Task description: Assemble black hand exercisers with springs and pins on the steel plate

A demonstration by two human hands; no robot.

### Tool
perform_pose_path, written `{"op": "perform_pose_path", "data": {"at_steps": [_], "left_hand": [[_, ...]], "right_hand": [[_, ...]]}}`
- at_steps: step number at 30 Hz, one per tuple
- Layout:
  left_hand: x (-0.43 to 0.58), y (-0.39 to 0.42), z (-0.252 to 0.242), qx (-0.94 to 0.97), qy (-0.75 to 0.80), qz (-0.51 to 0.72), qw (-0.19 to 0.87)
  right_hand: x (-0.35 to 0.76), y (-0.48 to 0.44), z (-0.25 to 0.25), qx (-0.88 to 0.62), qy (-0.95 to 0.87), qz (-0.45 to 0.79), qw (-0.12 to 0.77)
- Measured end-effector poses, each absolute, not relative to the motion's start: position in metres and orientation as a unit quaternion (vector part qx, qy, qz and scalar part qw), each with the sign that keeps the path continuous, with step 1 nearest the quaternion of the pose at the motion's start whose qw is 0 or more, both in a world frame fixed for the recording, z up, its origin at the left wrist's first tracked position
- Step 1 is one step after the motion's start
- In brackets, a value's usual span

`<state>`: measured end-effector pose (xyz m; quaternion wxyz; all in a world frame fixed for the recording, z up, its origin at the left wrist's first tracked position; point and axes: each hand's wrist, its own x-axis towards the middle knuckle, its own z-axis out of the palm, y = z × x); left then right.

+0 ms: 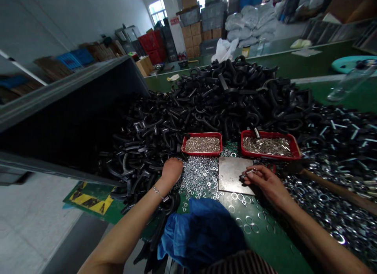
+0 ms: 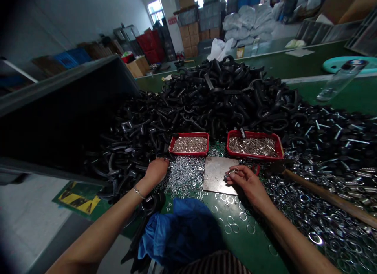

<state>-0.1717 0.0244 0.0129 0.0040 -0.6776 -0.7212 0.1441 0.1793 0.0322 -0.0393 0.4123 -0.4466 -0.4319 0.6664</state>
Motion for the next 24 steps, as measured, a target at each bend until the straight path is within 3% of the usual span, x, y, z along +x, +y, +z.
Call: {"op": "perform_pose_path", "data": {"at_steps": [13,15,17,20,24], "left_hand": [[-0.217,-0.005,0.019,-0.693,-0.708,0.133,-0.042],[-0.213,-0.005,0.023,-0.680,-0.727,0.086,-0.036],[-0.198,0.001,0.031,-0.666,-0.744,-0.048,-0.040],[-0.149,0.016,0.042,-0.672,-0.660,-0.292,-0.167],[-0.059,0.033,0.031,-0.626,-0.491,-0.352,-0.494]], "right_hand": [[0.175,0.016,-0.036,-0.428,-0.403,0.683,0.433],[0.173,0.015,-0.034,-0.423,-0.396,0.684,0.443],[0.168,0.014,-0.030,-0.420,-0.392,0.681,0.453],[0.158,0.015,-0.024,-0.419,-0.388,0.667,0.478],[0.156,0.015,-0.016,-0.426,-0.378,0.644,0.511]]}}
